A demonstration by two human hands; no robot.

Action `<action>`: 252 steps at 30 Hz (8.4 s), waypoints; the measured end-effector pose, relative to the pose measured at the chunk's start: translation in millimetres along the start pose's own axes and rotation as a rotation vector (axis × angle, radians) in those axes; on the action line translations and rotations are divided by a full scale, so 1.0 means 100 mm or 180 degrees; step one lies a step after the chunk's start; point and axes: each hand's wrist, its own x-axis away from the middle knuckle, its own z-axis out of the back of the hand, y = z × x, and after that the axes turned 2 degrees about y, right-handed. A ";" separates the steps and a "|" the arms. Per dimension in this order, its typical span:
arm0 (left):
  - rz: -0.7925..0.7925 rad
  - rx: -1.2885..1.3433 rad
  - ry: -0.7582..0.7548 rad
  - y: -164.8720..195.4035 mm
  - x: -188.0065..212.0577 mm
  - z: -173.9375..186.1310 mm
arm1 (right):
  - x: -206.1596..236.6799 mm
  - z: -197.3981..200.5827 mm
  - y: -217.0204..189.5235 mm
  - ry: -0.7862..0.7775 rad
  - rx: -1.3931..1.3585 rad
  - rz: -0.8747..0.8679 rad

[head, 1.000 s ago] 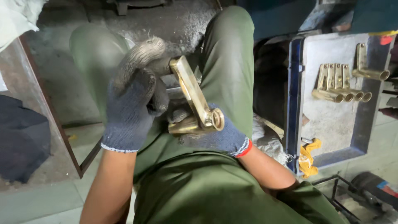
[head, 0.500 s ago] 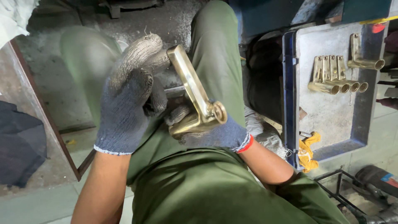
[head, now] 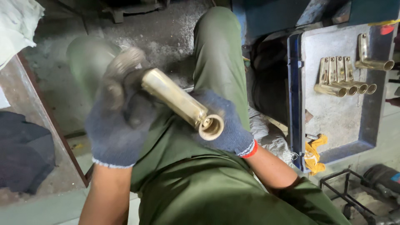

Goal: The person polishes brass-colored metal plumbing fixtures using a high-speed rotating buffing wheel. The person holds each fixture with gloved hands, applying different sides of the metal against the wheel, then places the finished items into a tray or onto a cloth-covered surface.

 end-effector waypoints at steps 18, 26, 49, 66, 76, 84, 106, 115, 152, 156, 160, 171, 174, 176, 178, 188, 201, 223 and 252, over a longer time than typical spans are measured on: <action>-0.0107 -0.0386 0.1285 0.01 -0.96 0.69 | -1.99 -0.37 1.44 0.0445 0.0365 0.0007; -0.0071 0.0327 0.1107 -0.02 -1.03 0.91 | -2.16 -0.51 1.57 0.0431 0.0187 -0.0227; 0.0020 0.0062 0.1245 -0.07 -1.01 1.15 | -2.16 -0.60 1.84 0.0113 0.0351 -0.1038; -0.0179 0.0159 0.0484 0.06 0.00 0.50 | -0.66 0.18 0.40 -0.0787 -0.0661 0.0236; -0.0468 -0.1207 0.0446 -0.10 -0.13 -0.07 | -0.08 0.14 -0.26 0.0506 0.0050 -0.0330; -0.0532 -0.3185 0.0200 -0.84 0.17 -0.30 | -0.05 -0.35 -0.19 0.1531 0.0780 0.0185; -0.0481 -0.4438 0.0305 -0.09 -0.33 0.43 | -0.37 0.35 -0.22 0.0832 -0.4007 -0.1228; -0.0332 -0.3196 0.1039 -0.51 -1.74 1.06 | -1.33 0.13 0.28 0.0746 -0.3477 -0.1399; 0.0162 -0.3627 0.1408 -0.24 -1.94 1.07 | -1.88 -0.01 0.72 0.1276 -0.3210 -0.2188; 0.0381 -0.3503 0.1323 -0.21 -1.69 0.88 | -1.88 0.05 0.61 0.1463 -0.3757 -0.2405; -0.1047 -0.4276 0.0921 -0.24 -0.99 0.65 | -1.44 0.20 0.32 0.0908 -0.3447 -0.1530; -0.2893 -0.4698 -0.0352 -0.09 0.16 0.23 | -0.14 0.27 -0.20 0.0650 -0.3375 -0.0816; -0.2809 -0.4707 -0.0365 -0.05 0.15 0.14 | -0.15 0.29 -0.20 0.0635 -0.3545 -0.0747; -0.2771 -0.4810 -0.0377 -0.02 0.14 0.11 | -0.15 0.29 -0.19 0.0617 -0.3535 -0.0748; -0.2658 -0.4990 -0.0298 -0.01 0.15 0.11 | -0.15 0.29 -0.17 0.0634 -0.3558 -0.0790; -0.2015 -0.5153 -0.0142 -0.10 -0.33 0.50 | -0.51 0.23 0.10 0.0804 -0.2930 -0.1068; -0.0948 -0.4139 0.1025 -0.36 -1.82 1.18 | -1.79 0.07 0.89 0.1071 -0.3085 -0.1880; -0.1403 -0.6045 0.0243 -0.02 -1.32 0.77 | -1.73 0.08 0.80 0.0917 -0.3518 -0.2142; -0.0929 -0.2467 0.0017 -0.23 0.26 -0.09 | 0.17 -0.06 -0.06 -0.0455 -0.0915 -0.0539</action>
